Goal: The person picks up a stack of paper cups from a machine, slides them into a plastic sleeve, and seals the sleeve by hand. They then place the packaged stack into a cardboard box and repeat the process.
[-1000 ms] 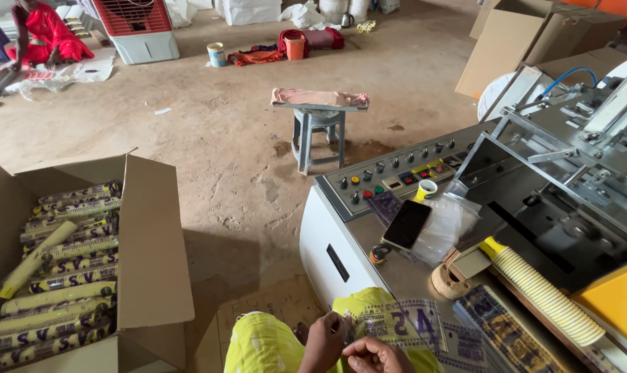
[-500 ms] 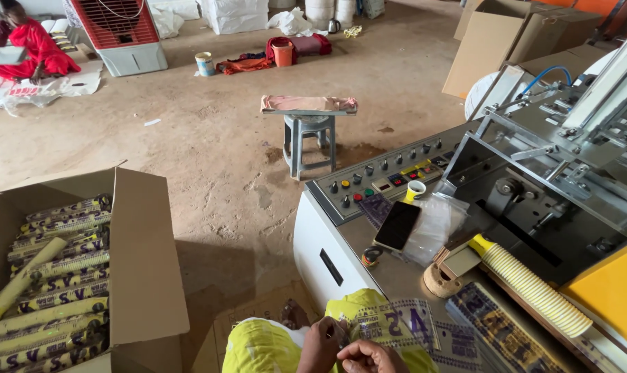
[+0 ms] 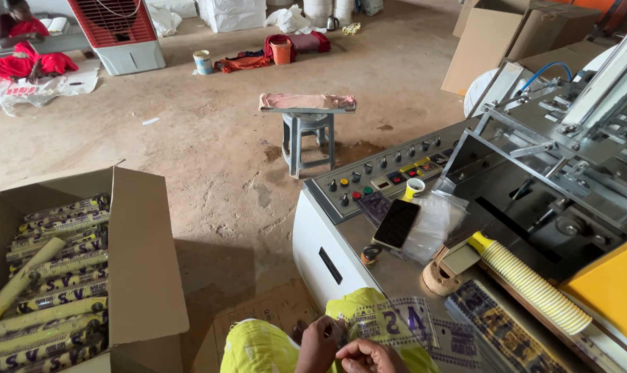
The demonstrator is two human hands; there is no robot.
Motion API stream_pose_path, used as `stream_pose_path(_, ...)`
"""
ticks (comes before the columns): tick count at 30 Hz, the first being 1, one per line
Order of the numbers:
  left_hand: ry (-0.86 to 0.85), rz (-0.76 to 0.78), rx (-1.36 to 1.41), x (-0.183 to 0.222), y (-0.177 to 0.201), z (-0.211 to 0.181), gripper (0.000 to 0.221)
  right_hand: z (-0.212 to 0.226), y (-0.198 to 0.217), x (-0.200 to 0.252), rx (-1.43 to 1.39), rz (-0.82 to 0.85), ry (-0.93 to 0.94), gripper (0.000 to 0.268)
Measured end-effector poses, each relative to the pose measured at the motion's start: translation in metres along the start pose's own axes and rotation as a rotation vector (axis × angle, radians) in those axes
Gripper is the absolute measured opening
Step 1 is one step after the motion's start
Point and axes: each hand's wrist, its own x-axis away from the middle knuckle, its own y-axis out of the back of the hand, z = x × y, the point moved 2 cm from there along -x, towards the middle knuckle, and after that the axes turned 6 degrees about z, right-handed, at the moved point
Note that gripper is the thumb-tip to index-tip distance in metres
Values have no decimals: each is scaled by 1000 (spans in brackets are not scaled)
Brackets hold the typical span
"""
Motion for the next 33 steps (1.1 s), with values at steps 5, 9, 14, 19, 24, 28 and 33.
stream_pose_path(5,25,-7,-2,3,4,-15,35,2,-1,2,29,-10,-6,25)
stream_pose_path(9,48,13,-53,-2,-2,-7,38,-22,7,-12,12,-3,18,24)
stream_pose_path(14,48,3,-48,-8,-9,9,36,-35,10,-19,46,-9,28,20)
stream_pose_path(19,13,-46,-56,-11,-9,13,35,-54,17,-30,-3,24,5,19)
stream_pose_path(24,79,-4,-26,-7,-4,10,34,-51,14,-27,-14,16,27,19)
stream_pose_path(28,99,1,-44,-5,-2,0,35,-51,15,-27,-8,9,4,19)
stream_pose_path(33,118,5,-21,-5,-4,-5,35,-60,20,-32,-10,34,33,18)
